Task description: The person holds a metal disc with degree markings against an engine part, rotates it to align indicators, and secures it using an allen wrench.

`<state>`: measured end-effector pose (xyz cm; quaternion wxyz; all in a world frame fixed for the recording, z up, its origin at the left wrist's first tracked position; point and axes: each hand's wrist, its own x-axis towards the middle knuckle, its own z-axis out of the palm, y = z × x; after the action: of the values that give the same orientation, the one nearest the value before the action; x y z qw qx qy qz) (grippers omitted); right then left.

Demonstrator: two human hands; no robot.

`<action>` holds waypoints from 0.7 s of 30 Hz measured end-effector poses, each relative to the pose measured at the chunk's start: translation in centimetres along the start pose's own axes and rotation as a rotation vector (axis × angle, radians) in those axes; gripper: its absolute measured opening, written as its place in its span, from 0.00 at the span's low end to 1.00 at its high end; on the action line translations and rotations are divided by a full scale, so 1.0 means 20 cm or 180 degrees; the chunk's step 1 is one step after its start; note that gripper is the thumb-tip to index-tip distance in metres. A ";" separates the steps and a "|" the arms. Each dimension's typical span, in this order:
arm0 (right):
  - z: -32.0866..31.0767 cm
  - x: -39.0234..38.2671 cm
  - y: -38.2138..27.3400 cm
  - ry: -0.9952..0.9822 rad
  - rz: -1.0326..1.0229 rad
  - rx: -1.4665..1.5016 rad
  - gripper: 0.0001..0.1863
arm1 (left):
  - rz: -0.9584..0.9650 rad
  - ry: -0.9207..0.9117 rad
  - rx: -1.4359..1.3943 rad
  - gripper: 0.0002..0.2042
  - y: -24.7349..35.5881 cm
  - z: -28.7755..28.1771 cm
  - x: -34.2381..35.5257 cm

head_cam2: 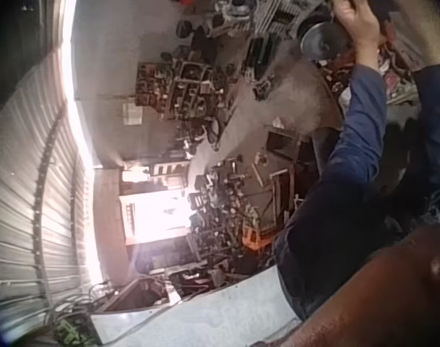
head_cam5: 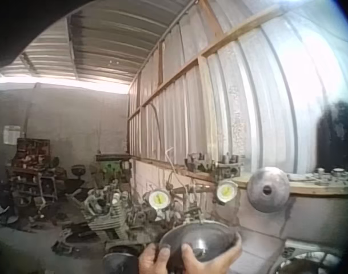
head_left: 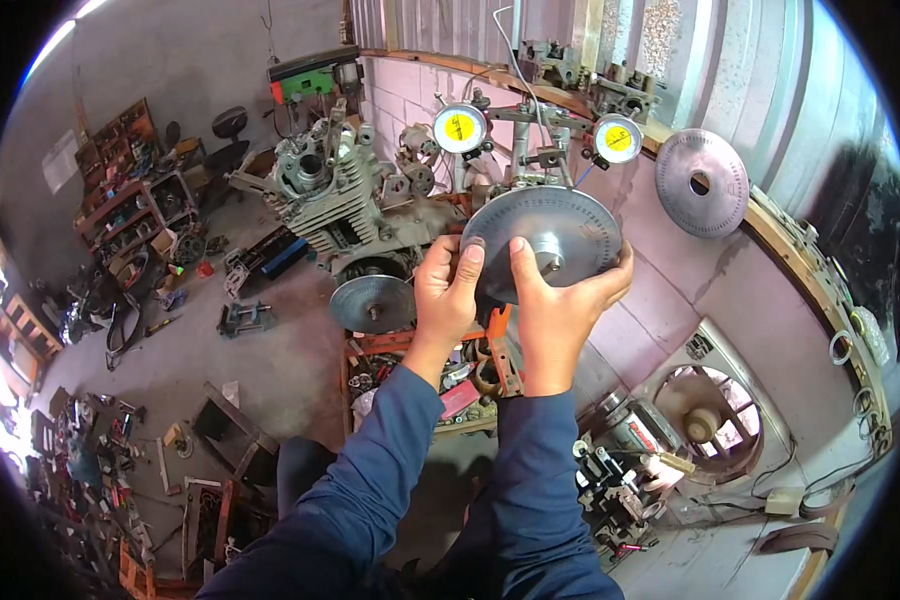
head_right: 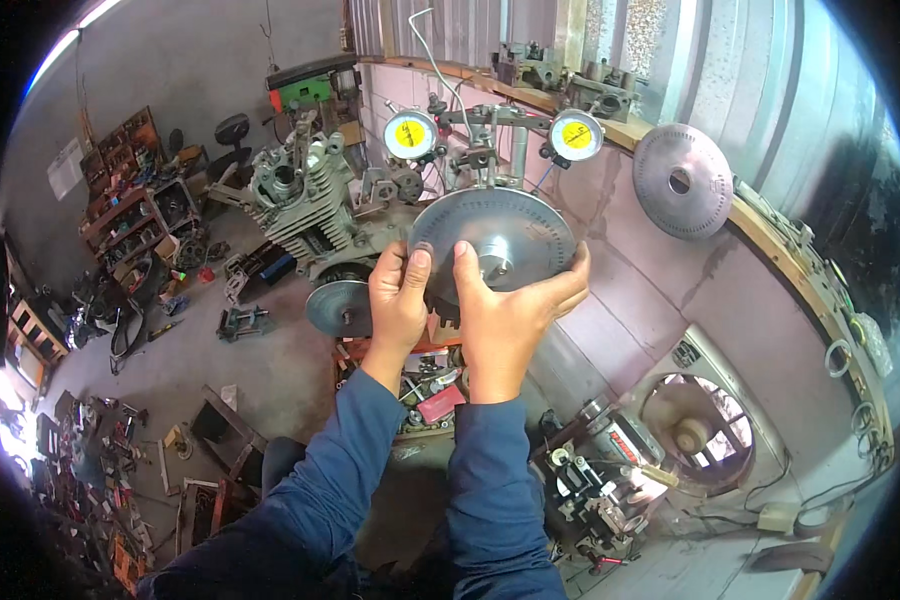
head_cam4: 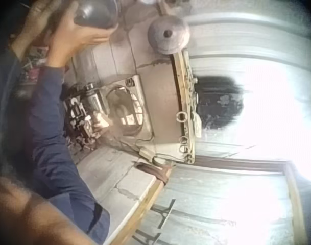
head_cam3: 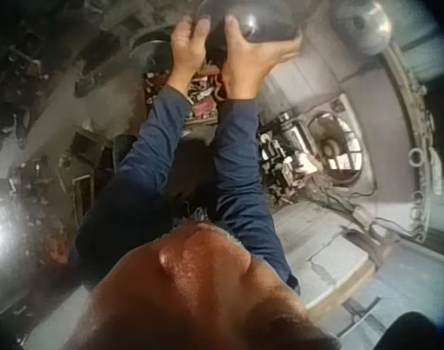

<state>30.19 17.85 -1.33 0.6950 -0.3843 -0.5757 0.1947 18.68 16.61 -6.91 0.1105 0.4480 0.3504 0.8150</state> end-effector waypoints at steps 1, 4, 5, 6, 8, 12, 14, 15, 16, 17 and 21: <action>0.00 0.00 -0.01 -0.0016 0.0006 0.0023 0.55 | -0.0022 -0.0009 0.0063 0.11 0.00 -0.01 0.00; 0.01 0.00 0.00 -0.0022 0.0061 0.0103 0.54 | -0.0065 -0.0025 0.0087 0.11 -0.01 -0.02 0.00; 0.01 0.00 0.01 -0.0024 0.0059 0.0102 0.54 | -0.0065 -0.0022 0.0086 0.11 -0.01 -0.02 0.00; 0.01 -0.01 0.01 -0.0012 0.0083 0.0113 0.54 | -0.0044 -0.0037 0.0137 0.12 -0.01 -0.03 0.00; 0.01 0.00 0.01 0.0001 0.0107 0.0126 0.53 | -0.0021 -0.0052 0.0189 0.12 -0.01 -0.02 0.01; 0.01 0.00 0.02 0.0000 0.0109 0.0185 0.52 | -0.0071 -0.0047 0.0122 0.13 0.00 -0.01 0.00; 0.01 0.00 0.03 -0.0005 0.0102 0.0227 0.53 | -0.0018 -0.0040 0.0291 0.12 0.03 0.00 0.00; 0.01 0.00 0.02 0.0018 0.0101 0.0208 0.53 | -0.0093 -0.0076 0.0119 0.11 -0.01 -0.03 0.01; 0.00 0.00 0.01 -0.0012 0.0111 0.0134 0.54 | -0.0069 0.0010 -0.0024 0.11 -0.01 -0.01 0.01; 0.00 0.00 0.00 -0.0040 0.0122 0.0058 0.55 | -0.0029 0.0011 0.0008 0.11 -0.02 -0.01 0.01; 0.00 0.00 0.02 0.0068 0.0155 -0.0034 0.58 | -0.0077 -0.0003 -0.0124 0.11 -0.03 -0.02 0.00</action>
<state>30.21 18.13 -1.73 0.6941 -0.4039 -0.5597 0.2043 18.30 16.88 -7.38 0.1292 0.4419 0.3399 0.8201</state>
